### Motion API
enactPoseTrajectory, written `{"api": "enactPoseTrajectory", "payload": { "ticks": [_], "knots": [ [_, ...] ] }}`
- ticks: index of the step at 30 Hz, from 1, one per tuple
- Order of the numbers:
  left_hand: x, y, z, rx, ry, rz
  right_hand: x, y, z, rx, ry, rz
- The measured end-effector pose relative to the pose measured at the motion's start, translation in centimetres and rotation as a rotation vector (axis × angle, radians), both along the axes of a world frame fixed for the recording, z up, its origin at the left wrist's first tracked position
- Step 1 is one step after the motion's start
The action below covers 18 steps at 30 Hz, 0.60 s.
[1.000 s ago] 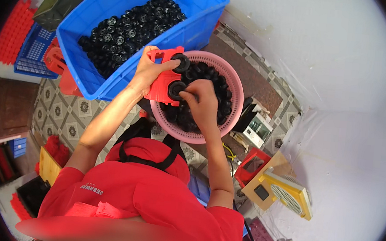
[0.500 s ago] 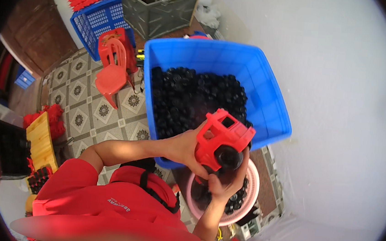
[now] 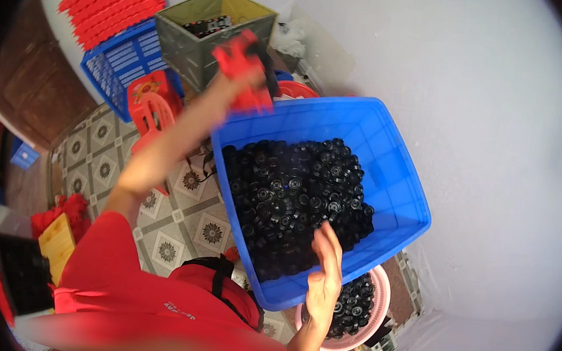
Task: The person assembles wheels onto toy car bodies by hand, taking wheels from a bin and attaching them to the car bodies.
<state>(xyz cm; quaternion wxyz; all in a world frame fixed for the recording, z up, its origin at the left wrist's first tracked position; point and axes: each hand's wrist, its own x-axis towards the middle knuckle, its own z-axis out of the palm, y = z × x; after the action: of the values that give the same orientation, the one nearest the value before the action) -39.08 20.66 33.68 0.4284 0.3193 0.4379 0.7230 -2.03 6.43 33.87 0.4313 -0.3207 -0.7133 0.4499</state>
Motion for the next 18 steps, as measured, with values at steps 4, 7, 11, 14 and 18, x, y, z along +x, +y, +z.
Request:
{"api": "enactPoseTrajectory", "payload": {
  "ticks": [4, 7, 11, 14, 18],
  "knots": [
    [-17.2, 10.0, 4.4, -0.036, -0.210, 0.164, 3.1, -6.9, -2.0, -0.187, -0.062, -0.229],
    [-20.9, 12.6, 3.5, -0.047, -0.363, -0.011, 3.7, -11.0, -3.9, -0.440, -0.033, -0.301],
    [-6.1, 11.5, 1.4, 0.014, 0.039, -0.475, 4.7, -15.1, -7.3, -0.331, -0.037, -0.611],
    [0.6, 6.9, -0.4, -0.001, 0.078, -0.757, 7.4, -18.3, -9.7, -0.293, -0.009, -0.877],
    [15.9, -2.7, -1.1, 0.294, 0.185, -1.500, 15.4, -26.9, -14.7, -0.458, -0.031, -1.437]
  ]
}}
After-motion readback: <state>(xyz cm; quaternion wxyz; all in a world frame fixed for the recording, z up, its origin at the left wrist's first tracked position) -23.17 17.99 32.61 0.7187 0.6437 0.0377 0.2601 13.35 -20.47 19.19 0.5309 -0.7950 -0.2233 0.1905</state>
